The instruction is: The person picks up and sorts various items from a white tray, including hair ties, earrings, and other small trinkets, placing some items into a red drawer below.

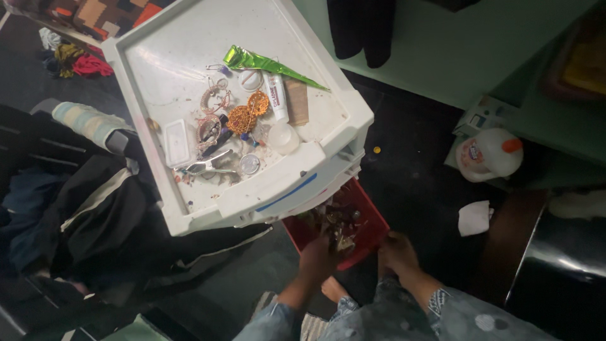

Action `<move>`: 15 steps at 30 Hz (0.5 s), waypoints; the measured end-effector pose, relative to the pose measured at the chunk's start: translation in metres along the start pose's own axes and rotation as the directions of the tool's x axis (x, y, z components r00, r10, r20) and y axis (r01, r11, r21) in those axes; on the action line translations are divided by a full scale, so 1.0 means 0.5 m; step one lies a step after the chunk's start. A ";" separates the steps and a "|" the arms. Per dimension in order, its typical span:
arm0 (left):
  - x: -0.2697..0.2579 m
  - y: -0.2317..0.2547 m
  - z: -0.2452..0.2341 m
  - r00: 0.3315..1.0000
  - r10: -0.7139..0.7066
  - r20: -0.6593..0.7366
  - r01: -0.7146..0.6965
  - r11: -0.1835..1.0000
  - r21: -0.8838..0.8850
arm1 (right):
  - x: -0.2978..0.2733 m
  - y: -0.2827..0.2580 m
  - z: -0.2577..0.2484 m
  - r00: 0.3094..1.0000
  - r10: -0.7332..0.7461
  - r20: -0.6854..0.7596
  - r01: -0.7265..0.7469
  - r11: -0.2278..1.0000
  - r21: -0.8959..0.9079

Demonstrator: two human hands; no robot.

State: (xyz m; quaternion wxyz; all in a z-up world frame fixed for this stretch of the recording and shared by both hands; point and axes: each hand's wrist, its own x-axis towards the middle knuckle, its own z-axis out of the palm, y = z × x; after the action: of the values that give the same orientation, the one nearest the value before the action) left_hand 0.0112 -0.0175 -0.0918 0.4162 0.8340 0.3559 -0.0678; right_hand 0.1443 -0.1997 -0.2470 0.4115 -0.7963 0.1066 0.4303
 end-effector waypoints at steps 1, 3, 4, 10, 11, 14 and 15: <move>0.021 -0.008 0.005 1.000 0.003 -0.003 -0.003 1.000 0.028 | 0.006 0.001 -0.008 0.993 -0.114 -0.008 0.113 0.991 -0.076; 0.059 -0.036 0.020 1.000 -0.001 -0.007 0.001 0.996 0.085 | 0.004 0.004 -0.005 0.966 -0.257 -0.004 0.256 0.964 -0.076; 0.079 -0.053 0.031 1.000 0.008 0.007 -0.008 0.996 0.093 | 0.003 0.003 0.001 0.957 -0.291 -0.006 0.291 0.957 -0.001; 0.166 -0.169 0.123 0.998 0.026 0.052 -0.035 0.980 0.194 | 0.082 0.000 0.055 0.793 -0.520 0.317 0.547 0.837 0.001; 0.176 -0.188 0.142 0.998 0.055 0.034 -0.061 0.984 0.169 | 0.095 -0.009 0.070 0.755 -0.542 0.369 0.618 0.776 -0.125; 0.205 -0.217 0.181 0.997 0.076 0.034 -0.081 0.981 0.178 | 0.115 -0.021 0.100 0.331 -0.763 0.555 0.937 0.199 -0.286; 0.208 -0.225 0.193 0.996 0.072 0.044 -0.079 0.978 0.194 | 0.112 -0.022 0.107 0.545 -0.634 0.548 0.809 0.570 -0.146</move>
State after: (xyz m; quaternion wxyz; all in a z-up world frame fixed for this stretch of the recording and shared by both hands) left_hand 0.0323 0.0118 -0.2694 0.3408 0.8824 0.3079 -0.1020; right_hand 0.1522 -0.1425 -0.2997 0.4023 -0.7113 -0.4199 0.3948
